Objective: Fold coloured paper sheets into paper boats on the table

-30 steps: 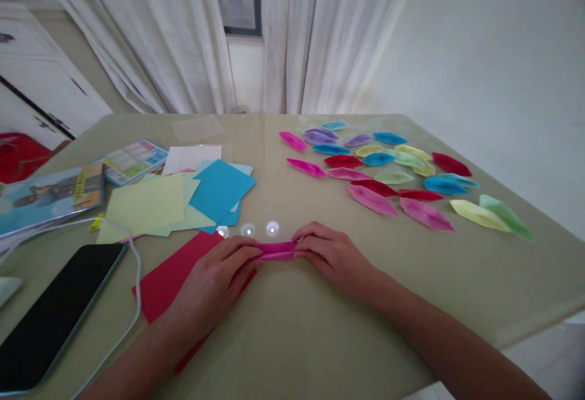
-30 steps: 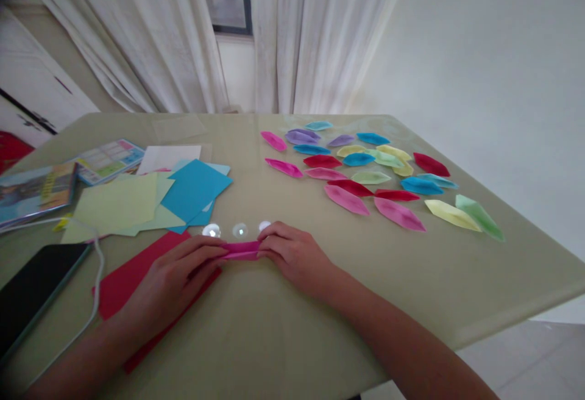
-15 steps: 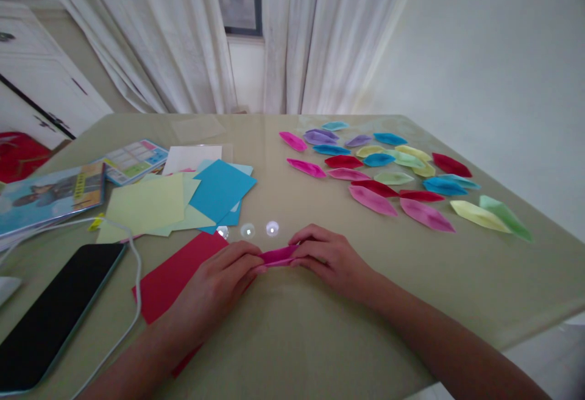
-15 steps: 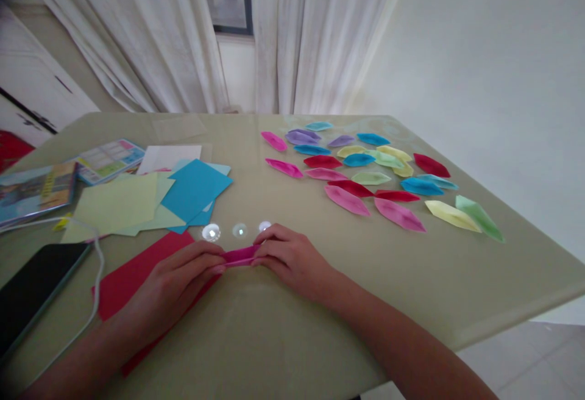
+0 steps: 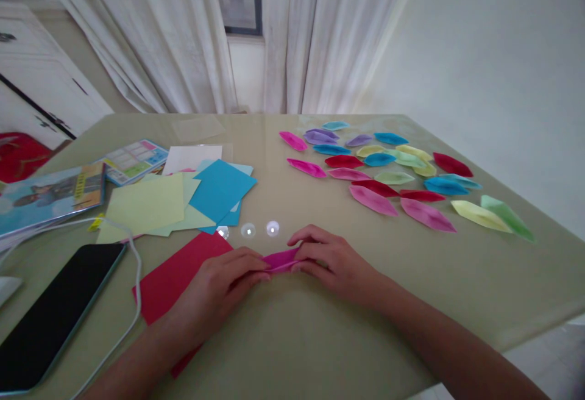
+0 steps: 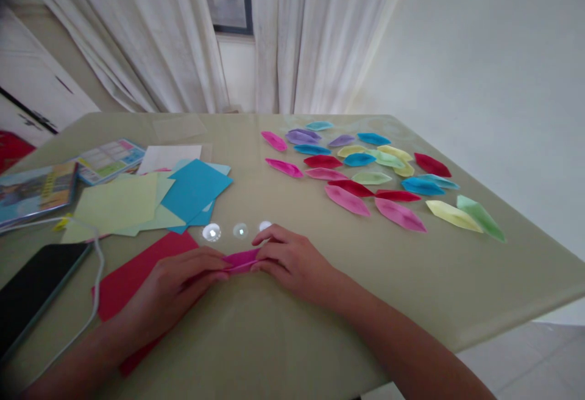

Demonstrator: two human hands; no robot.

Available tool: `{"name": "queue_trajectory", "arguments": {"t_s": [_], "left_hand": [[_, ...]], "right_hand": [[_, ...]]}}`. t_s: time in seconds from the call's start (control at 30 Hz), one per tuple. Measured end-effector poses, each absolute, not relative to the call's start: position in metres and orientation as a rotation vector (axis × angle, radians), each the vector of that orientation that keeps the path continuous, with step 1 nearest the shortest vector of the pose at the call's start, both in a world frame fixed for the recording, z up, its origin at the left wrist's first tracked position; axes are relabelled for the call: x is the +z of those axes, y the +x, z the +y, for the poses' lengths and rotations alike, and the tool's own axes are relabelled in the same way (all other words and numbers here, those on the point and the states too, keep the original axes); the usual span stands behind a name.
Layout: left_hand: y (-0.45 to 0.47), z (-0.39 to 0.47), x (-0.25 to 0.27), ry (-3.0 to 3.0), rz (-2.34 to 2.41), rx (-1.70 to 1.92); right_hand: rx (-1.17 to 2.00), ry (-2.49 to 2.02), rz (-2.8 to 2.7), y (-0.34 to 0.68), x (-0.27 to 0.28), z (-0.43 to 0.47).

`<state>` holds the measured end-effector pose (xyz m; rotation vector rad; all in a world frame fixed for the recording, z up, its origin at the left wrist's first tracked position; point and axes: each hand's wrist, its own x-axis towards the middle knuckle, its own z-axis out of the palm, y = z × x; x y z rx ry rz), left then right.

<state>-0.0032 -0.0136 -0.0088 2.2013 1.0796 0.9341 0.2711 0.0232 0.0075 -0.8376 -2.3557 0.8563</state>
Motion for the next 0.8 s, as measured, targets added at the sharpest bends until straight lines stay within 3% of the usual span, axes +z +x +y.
{"name": "queue_trajectory", "arguments": {"t_s": [0.17, 0.5, 0.8], "left_hand": [[-0.006, -0.011, -0.008, 2.165, 1.086, 0.947], [0.012, -0.024, -0.017, 2.290, 1.034, 0.936], [0.000, -0.020, -0.013, 2.378, 1.134, 0.860]], "right_hand": [[0.856, -0.872, -2.403, 0.274, 0.009, 0.026], [0.399, -0.739, -2.524, 0.258, 0.001, 0.007], [0.380, -0.795, -2.579, 0.271, 0.003, 0.021]]}}
